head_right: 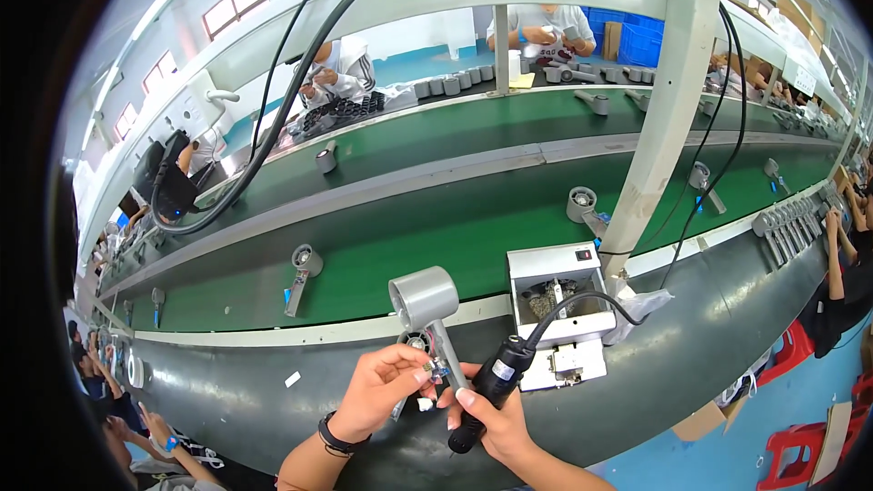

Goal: The person assembles electronic components into a metal housing using an electric screwdriver to secure screws.

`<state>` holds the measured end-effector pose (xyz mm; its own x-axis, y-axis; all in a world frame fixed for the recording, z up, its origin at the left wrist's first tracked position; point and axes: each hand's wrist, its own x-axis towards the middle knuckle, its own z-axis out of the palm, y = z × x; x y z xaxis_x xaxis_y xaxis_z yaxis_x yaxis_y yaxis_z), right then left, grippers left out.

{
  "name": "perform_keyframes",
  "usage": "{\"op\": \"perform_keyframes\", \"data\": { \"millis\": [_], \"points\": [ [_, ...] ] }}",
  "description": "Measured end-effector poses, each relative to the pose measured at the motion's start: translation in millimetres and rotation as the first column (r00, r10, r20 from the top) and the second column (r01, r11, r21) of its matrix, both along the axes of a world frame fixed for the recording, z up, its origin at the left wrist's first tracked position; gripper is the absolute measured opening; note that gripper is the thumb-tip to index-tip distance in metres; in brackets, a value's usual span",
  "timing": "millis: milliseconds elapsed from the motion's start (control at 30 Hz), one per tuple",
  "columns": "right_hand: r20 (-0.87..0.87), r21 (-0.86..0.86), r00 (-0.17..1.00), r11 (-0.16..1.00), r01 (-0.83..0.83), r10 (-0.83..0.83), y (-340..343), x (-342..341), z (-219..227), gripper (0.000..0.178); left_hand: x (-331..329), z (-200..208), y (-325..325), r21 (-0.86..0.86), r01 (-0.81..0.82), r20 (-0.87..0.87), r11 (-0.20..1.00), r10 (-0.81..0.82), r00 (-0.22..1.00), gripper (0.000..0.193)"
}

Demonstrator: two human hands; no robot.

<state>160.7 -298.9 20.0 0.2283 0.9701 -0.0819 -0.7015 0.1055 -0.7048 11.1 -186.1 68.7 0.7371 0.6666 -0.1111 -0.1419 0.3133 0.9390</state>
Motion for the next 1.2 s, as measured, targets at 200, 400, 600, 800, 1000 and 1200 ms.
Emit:
{"op": "perform_keyframes", "data": {
  "millis": [200,400,600,800,1000,1200],
  "points": [
    [-0.009,-0.001,0.998,0.998,-0.061,0.061,-1,-1,-1,0.043,3,-6,1,0.127,-0.206,0.100,0.970,0.194,0.976,0.015],
    [0.009,-0.005,0.997,0.997,-0.075,0.075,-3,-6,0,0.043,0,-4,2,0.100,-0.232,0.095,0.967,0.223,0.970,0.013],
    [0.063,0.000,0.995,0.997,-0.075,0.075,-3,-8,3,0.043,-1,-2,2,0.117,-0.257,0.073,0.959,0.250,0.966,0.011],
    [0.127,-0.031,0.985,0.993,-0.111,0.114,-1,-8,2,0.043,1,4,8,0.085,-0.156,0.064,0.984,0.151,0.986,0.018],
    [-0.052,0.035,0.978,0.979,-0.201,0.203,-4,-7,-4,0.042,-4,2,8,0.019,-0.006,0.020,1.000,0.006,1.000,0.022],
    [-0.148,0.029,0.950,0.962,-0.273,0.274,-8,-7,2,0.046,-7,-10,5,0.050,-0.085,0.054,0.995,0.083,0.995,0.018]
  ]
}}
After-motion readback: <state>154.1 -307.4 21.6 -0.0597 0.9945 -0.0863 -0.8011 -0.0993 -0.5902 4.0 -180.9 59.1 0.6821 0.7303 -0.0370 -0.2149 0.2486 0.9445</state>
